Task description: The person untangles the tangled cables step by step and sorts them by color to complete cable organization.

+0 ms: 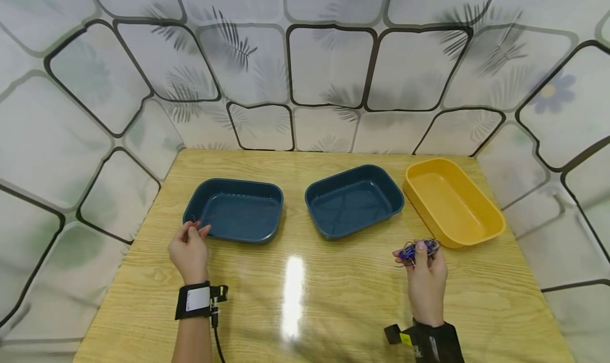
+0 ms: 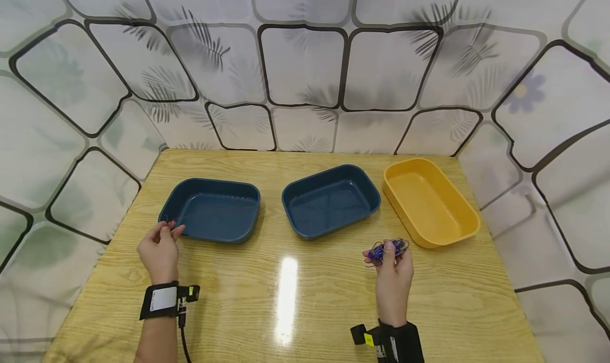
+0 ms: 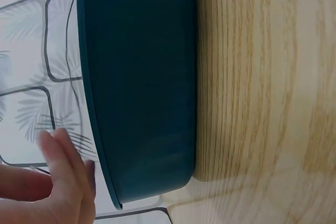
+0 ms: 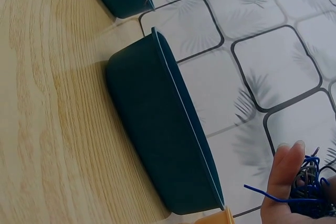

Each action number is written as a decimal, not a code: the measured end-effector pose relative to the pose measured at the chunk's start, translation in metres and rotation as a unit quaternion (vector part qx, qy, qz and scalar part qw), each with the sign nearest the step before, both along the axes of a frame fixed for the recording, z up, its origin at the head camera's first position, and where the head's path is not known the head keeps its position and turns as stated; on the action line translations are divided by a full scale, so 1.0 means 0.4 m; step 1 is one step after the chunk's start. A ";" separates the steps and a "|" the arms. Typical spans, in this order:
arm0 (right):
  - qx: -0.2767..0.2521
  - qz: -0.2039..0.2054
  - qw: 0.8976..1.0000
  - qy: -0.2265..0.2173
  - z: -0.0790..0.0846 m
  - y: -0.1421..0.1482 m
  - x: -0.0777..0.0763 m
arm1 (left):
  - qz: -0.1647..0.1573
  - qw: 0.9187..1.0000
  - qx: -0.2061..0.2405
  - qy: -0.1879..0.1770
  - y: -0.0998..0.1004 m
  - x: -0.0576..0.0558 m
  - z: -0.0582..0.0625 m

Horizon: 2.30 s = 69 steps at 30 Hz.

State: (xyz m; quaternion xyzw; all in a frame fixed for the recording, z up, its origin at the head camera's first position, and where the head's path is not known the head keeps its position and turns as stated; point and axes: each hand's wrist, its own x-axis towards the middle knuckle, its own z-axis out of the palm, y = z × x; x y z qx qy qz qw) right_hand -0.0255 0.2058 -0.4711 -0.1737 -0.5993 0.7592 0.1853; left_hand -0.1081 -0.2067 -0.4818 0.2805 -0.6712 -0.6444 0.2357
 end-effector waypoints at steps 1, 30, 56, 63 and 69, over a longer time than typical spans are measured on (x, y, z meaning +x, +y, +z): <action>0.001 0.002 1.000 -0.001 0.000 -0.001 0.001 | 0.001 1.000 0.002 0.001 0.000 0.000 0.000; 0.019 0.140 0.987 0.071 0.049 -0.057 -0.011 | -0.430 0.853 -0.167 0.242 0.414 0.086 0.123; 0.159 0.322 0.925 0.121 0.043 -0.087 0.014 | -0.586 0.804 -0.085 0.051 0.478 0.114 0.113; 0.171 0.301 0.930 0.121 0.040 -0.072 0.008 | -0.557 0.821 -0.109 0.062 0.459 0.118 0.116; 0.145 0.276 0.942 0.122 0.041 -0.069 0.009 | -0.528 0.840 -0.078 0.101 0.448 0.121 0.123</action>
